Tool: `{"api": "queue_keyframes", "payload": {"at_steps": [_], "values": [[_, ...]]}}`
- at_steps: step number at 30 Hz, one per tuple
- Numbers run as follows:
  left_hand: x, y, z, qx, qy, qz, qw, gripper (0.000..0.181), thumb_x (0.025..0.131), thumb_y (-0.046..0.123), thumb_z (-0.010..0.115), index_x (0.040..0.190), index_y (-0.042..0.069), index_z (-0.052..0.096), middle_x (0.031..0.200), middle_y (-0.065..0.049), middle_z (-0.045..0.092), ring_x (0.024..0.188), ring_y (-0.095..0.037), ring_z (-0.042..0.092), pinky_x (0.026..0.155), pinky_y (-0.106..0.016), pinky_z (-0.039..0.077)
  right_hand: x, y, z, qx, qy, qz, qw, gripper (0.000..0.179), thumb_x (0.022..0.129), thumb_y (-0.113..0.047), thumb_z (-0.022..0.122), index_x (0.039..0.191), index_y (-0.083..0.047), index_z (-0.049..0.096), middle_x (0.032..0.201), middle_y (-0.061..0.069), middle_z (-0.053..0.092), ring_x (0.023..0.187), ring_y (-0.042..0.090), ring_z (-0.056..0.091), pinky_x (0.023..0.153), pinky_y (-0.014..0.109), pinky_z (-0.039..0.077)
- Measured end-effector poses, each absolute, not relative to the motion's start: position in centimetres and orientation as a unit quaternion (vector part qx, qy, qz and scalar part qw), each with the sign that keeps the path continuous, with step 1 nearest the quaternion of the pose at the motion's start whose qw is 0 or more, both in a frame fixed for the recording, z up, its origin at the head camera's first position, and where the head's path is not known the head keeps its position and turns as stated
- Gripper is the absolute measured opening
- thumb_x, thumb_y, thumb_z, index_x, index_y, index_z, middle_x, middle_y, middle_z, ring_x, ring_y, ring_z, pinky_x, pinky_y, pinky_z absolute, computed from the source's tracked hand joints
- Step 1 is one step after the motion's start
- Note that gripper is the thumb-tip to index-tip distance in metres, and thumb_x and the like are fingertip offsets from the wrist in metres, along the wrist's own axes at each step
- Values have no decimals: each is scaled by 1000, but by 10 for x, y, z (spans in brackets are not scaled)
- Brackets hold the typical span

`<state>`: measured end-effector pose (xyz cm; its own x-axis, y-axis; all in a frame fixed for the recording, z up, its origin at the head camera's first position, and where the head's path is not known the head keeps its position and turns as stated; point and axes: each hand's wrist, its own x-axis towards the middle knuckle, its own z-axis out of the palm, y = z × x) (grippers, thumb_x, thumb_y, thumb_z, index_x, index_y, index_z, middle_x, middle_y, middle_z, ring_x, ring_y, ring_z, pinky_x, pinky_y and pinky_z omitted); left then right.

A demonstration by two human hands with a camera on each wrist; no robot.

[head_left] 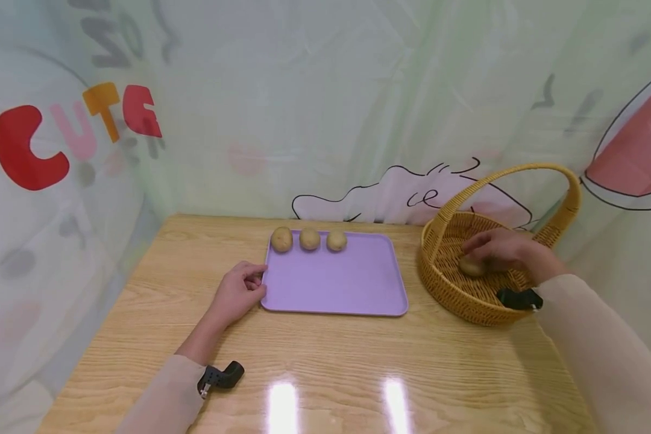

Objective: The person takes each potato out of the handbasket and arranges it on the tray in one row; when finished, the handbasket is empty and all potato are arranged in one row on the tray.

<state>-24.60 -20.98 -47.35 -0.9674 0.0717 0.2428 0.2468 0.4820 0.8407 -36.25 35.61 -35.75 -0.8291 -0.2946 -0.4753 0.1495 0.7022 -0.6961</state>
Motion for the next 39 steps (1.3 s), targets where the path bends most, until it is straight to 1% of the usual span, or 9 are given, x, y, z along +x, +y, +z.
{"api": "queue_keyframes", "payload": {"at_steps": [4,10,13,18,21,26,32,36,39], "values": [[-245,-210,-472,-91,-854,-505,84,40,81,1,71,120,-1,66,100,-7,59,82,-17,58,70,-23,52,-362,353,-359,-50,878,-375,292,53,92,-11,64,135,13,45,125,19,54,98,19,57,85,38,51],[-245,-210,-473,-94,-854,-504,86,39,81,2,71,119,-1,66,100,-7,59,82,-17,58,70,-24,52,-363,349,-361,-74,906,-305,283,51,89,-24,71,127,6,58,123,15,58,99,19,54,82,35,50],[-246,-211,-473,-96,-854,-503,89,39,80,2,71,119,-1,67,99,-7,59,81,-17,58,70,-24,52,-364,348,-362,-79,911,-296,276,51,88,-28,72,125,5,60,122,15,58,99,19,54,81,34,51],[-247,-211,-475,-98,-854,-504,86,39,80,2,71,119,-1,67,99,-7,58,81,-16,59,70,-24,53,-364,351,-360,-72,902,-326,275,52,92,-27,67,129,8,56,118,15,60,97,19,59,82,39,54],[-246,-210,-473,-98,-851,-508,88,40,79,1,71,119,-2,66,99,-8,58,81,-17,59,70,-24,52,-360,349,-354,-81,912,-312,253,54,93,-31,65,130,7,56,115,13,62,97,20,62,81,41,55],[-245,-209,-472,-100,-847,-514,94,40,79,-1,71,118,-4,66,99,-9,59,80,-17,59,69,-23,52,-350,341,-343,-77,913,-330,226,57,94,-33,64,133,7,53,125,20,57,104,26,61,86,45,53],[-246,-208,-473,-102,-847,-512,96,40,79,-1,71,119,-3,66,100,-9,59,81,-16,59,70,-23,52,-341,342,-338,-77,897,-387,199,55,98,-30,58,137,9,47,136,26,48,103,20,61,87,46,53],[-246,-209,-473,-100,-848,-512,99,40,79,-2,71,118,-3,66,99,-8,59,80,-16,58,69,-23,52,-334,342,-336,-69,888,-414,186,58,98,-31,57,137,11,46,132,23,51,99,15,63,87,45,53],[-246,-209,-474,-100,-849,-509,99,40,79,-2,71,118,-3,66,99,-8,59,80,-15,59,69,-22,52,-327,342,-334,-64,882,-432,178,60,98,-32,58,137,12,44,125,16,57,97,15,64,86,44,54]]}}
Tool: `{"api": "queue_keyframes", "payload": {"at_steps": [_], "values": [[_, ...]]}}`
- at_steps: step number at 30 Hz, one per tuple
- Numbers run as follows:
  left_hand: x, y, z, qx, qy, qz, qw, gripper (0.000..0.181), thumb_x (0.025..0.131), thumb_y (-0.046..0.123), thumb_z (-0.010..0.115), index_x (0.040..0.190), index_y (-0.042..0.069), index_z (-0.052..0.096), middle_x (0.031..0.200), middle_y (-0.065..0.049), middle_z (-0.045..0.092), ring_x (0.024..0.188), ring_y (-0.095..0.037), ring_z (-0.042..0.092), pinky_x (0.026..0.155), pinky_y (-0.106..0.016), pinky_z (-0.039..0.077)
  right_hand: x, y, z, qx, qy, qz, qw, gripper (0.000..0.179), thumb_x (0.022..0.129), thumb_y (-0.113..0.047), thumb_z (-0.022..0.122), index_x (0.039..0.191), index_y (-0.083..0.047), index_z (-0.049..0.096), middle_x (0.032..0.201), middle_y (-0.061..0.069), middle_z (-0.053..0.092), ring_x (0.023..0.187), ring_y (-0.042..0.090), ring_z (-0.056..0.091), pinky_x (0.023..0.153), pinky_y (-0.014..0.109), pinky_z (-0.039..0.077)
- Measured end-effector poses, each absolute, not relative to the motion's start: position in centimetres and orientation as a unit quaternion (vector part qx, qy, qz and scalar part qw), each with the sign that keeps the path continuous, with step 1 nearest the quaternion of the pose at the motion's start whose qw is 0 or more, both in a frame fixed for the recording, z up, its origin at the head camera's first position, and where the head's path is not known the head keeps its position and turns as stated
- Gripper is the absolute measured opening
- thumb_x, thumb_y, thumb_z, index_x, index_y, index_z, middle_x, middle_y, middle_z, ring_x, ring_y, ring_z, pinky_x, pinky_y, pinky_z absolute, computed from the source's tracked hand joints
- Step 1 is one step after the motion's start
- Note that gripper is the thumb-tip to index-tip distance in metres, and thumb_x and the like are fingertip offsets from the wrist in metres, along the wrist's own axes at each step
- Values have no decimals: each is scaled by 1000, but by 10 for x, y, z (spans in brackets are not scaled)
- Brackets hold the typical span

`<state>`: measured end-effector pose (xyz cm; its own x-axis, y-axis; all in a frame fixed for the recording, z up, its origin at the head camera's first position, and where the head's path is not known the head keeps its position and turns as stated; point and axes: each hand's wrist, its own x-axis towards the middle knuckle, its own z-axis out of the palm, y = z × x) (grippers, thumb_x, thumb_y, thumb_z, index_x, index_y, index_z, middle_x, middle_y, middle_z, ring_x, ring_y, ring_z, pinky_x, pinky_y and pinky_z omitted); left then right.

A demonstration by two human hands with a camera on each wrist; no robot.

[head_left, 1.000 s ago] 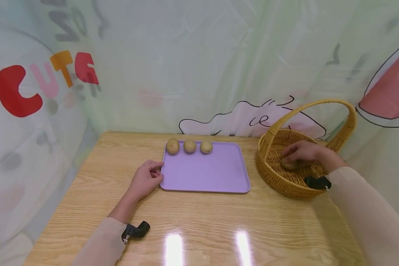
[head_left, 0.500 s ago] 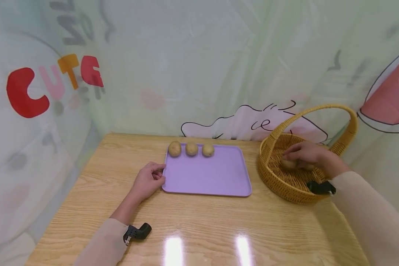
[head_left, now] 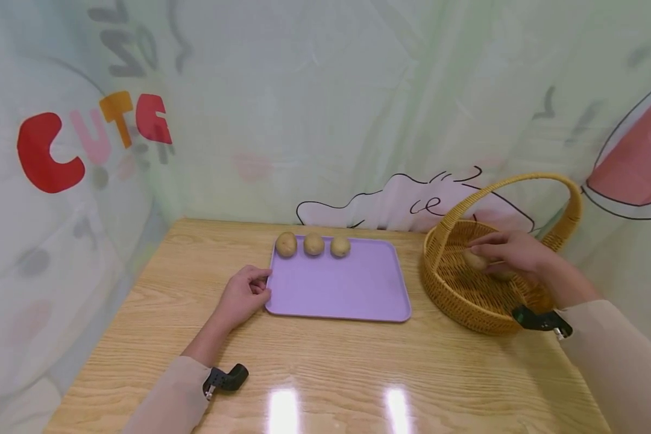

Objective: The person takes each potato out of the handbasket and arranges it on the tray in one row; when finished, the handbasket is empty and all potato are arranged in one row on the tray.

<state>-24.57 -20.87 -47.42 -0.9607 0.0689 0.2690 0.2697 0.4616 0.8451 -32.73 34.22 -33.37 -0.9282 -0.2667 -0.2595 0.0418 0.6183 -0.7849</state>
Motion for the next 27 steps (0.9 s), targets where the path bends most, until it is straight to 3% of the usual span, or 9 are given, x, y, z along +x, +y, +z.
{"api": "queue_keyframes", "payload": {"at_steps": [7,14,27], "values": [[-246,-210,-475,-99,-850,-507,100,40,79,-1,72,118,-3,67,99,-8,59,80,-15,58,69,-22,52,-313,338,-328,-79,877,-447,158,59,98,-30,58,137,12,44,112,2,63,93,19,66,82,39,55],[-245,-209,-474,-103,-848,-511,96,40,79,-2,71,119,-3,66,98,-8,59,80,-15,58,69,-23,52,-291,327,-321,-82,882,-442,144,58,96,-34,62,134,8,50,112,-7,64,95,14,65,80,34,56],[-246,-209,-474,-102,-848,-511,96,40,79,-1,71,118,-4,66,98,-8,59,80,-16,58,69,-24,52,-262,308,-318,-101,873,-463,120,51,96,-29,63,131,7,55,110,-4,66,94,15,66,79,33,56]]}}
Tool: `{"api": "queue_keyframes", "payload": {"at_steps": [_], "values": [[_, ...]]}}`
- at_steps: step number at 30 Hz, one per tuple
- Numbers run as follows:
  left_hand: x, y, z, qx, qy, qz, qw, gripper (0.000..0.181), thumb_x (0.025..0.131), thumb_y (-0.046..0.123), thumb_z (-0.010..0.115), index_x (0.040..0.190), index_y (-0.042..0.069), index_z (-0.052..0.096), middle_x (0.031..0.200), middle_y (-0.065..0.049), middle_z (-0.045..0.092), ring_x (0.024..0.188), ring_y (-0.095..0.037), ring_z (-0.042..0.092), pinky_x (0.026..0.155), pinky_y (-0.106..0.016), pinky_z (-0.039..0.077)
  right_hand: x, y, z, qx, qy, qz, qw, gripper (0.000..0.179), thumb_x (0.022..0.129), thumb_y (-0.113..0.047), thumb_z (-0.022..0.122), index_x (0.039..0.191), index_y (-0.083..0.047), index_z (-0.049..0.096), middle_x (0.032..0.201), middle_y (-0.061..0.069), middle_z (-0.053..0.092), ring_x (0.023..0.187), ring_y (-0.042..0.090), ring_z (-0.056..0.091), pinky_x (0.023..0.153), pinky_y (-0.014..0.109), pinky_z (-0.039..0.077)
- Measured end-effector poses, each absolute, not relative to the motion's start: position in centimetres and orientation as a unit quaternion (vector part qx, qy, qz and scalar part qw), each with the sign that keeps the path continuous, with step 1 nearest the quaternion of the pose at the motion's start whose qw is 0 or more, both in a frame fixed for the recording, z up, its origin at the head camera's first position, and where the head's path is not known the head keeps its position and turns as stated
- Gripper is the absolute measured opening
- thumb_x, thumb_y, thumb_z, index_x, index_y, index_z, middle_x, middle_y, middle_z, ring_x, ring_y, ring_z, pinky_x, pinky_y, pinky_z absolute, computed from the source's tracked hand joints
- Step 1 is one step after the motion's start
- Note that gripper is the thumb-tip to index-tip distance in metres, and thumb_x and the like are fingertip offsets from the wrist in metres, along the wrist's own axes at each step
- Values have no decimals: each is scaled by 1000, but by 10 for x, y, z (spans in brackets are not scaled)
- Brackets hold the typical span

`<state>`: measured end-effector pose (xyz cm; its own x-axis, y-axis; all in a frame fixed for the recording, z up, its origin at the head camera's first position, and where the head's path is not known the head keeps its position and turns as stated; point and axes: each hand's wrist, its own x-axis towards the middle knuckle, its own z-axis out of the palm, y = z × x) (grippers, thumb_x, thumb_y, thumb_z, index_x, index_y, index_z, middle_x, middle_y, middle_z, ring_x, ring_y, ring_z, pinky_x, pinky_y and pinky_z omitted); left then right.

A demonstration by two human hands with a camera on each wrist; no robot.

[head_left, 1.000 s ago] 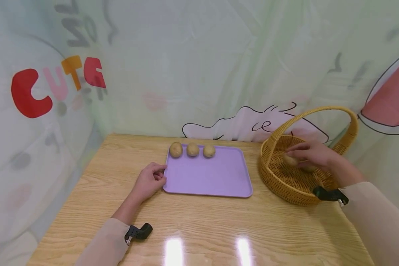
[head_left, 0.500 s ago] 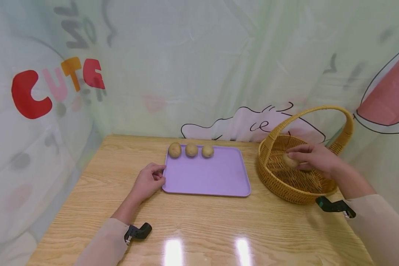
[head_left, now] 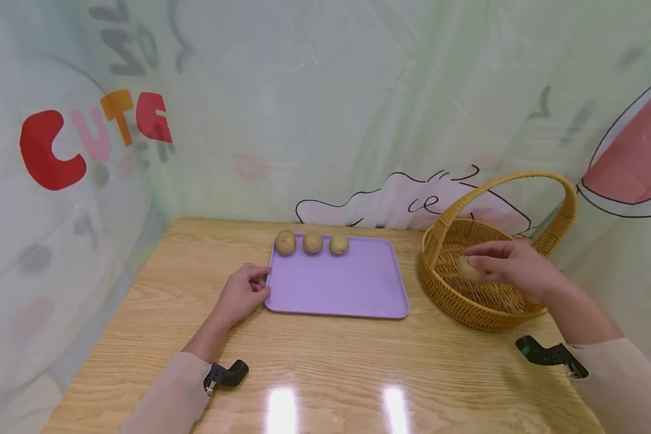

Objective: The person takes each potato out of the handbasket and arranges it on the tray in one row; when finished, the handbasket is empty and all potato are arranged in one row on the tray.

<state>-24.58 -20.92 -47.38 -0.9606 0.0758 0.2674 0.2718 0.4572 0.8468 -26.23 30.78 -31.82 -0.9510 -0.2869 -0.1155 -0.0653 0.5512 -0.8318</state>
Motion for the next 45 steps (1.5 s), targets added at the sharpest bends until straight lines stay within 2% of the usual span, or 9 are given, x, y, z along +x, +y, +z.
{"api": "queue_keyframes", "payload": {"at_steps": [8,20,33,41,45], "values": [[-246,-209,-474,-102,-846,-514,96,40,79,-2,71,118,-4,66,98,-8,59,80,-16,58,69,-23,52,-249,295,-322,-118,883,-438,123,45,96,-28,63,129,2,59,113,-3,65,96,13,63,79,32,54],[-244,-209,-472,-97,-852,-506,95,40,80,-1,70,119,-2,66,99,-8,59,80,-17,58,69,-25,52,-240,261,-323,-145,874,-445,131,42,93,-29,66,125,-1,63,116,12,65,95,19,64,79,34,55],[-244,-208,-471,-101,-850,-508,94,42,79,-2,69,120,-4,65,99,-9,58,80,-16,57,69,-24,52,-252,220,-332,-135,849,-491,140,51,92,-31,67,129,3,59,126,18,59,103,16,61,82,33,55],[-244,-210,-472,-104,-849,-509,99,41,79,-1,69,120,-4,65,99,-8,58,80,-16,58,70,-25,52,-272,189,-349,-131,830,-532,107,46,92,-28,68,125,4,62,117,11,65,90,14,65,78,31,56],[-246,-209,-473,-102,-851,-506,99,41,79,-1,69,120,-3,66,98,-7,58,80,-16,57,70,-25,52,-281,176,-358,-125,823,-545,99,45,93,-26,67,125,5,62,118,13,65,92,14,66,79,32,56]]}}
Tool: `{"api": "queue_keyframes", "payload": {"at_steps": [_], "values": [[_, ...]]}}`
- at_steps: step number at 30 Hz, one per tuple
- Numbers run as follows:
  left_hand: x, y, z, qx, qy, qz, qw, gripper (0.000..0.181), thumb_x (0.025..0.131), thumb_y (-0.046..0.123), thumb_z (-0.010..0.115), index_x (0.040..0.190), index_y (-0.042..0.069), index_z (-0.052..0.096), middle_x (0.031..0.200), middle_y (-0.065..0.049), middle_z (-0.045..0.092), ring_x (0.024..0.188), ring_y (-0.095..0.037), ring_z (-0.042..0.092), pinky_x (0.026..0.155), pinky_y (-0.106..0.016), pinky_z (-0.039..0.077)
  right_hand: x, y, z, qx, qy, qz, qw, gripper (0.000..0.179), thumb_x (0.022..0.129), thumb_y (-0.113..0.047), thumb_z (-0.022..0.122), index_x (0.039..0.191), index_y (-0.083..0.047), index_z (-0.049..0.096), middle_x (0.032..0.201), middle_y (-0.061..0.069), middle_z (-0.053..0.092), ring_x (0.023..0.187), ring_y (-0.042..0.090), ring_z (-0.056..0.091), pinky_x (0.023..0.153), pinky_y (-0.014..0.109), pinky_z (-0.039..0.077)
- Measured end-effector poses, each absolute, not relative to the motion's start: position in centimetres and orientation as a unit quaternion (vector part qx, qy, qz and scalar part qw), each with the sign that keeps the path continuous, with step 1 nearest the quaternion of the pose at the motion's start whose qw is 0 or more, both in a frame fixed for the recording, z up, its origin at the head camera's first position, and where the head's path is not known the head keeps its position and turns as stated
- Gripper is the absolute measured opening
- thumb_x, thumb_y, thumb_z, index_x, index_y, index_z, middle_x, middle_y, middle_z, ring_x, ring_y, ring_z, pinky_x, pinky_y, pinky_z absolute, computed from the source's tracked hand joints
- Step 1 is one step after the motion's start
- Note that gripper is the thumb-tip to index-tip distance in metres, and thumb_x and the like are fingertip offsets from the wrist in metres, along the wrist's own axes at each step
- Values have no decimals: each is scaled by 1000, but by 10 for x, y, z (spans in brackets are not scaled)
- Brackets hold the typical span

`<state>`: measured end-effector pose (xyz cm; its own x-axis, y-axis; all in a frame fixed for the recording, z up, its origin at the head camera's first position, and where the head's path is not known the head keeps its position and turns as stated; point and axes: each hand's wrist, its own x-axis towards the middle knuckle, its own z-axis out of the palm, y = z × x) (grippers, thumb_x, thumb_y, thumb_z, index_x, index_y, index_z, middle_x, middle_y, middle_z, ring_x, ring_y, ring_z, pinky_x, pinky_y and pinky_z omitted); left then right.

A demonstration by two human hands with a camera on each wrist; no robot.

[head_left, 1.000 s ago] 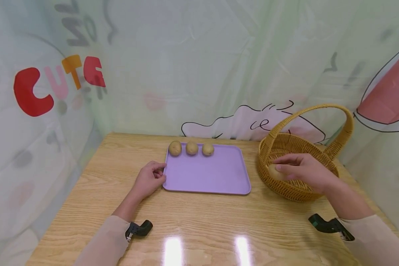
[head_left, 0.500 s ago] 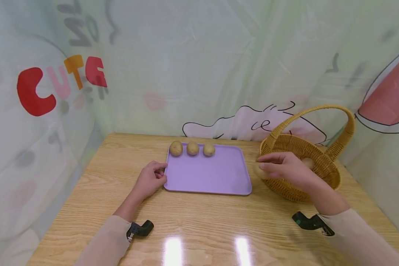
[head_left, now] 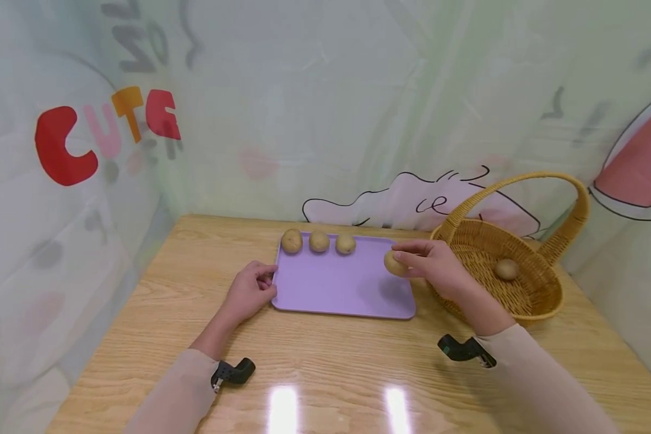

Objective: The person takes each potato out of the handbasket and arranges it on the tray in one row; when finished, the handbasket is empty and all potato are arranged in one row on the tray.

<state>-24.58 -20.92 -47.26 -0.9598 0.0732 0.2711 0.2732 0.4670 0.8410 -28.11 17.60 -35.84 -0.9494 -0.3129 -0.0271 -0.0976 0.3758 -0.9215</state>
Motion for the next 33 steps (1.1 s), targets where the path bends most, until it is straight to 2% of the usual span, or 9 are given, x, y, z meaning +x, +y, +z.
{"api": "queue_keyframes", "payload": {"at_steps": [7,13,21,27,33], "values": [[-248,-208,-474,-92,-853,-503,106,41,76,-1,68,117,-3,67,96,-6,58,78,-15,58,68,-25,52,-295,158,-369,-90,835,-534,97,44,91,-32,69,122,-1,65,119,13,64,95,17,65,79,31,56],[-250,-208,-474,-87,-854,-499,120,41,71,-3,66,112,-4,69,88,-6,56,72,-15,57,63,-23,51,-310,145,-375,-83,817,-561,106,44,93,-24,67,125,5,61,123,19,60,97,16,62,81,34,56],[-250,-206,-471,-68,-862,-482,143,40,65,-2,67,105,-3,71,79,-5,56,68,-15,55,61,-24,47,-328,131,-382,-67,800,-585,114,43,94,-15,64,128,11,55,116,17,60,88,13,63,79,35,56],[-250,-205,-470,-62,-868,-467,158,39,63,-1,67,101,-3,72,75,-4,55,68,-15,54,62,-27,45,-340,126,-386,-38,807,-577,124,43,95,-16,63,128,9,56,119,21,56,88,17,64,80,36,56],[-250,-206,-471,-62,-866,-471,157,39,62,-1,68,100,-2,71,74,-4,56,67,-15,54,61,-26,45,-355,126,-397,-5,807,-577,128,40,94,-15,64,127,7,57,121,19,54,93,21,60,86,41,54]]}}
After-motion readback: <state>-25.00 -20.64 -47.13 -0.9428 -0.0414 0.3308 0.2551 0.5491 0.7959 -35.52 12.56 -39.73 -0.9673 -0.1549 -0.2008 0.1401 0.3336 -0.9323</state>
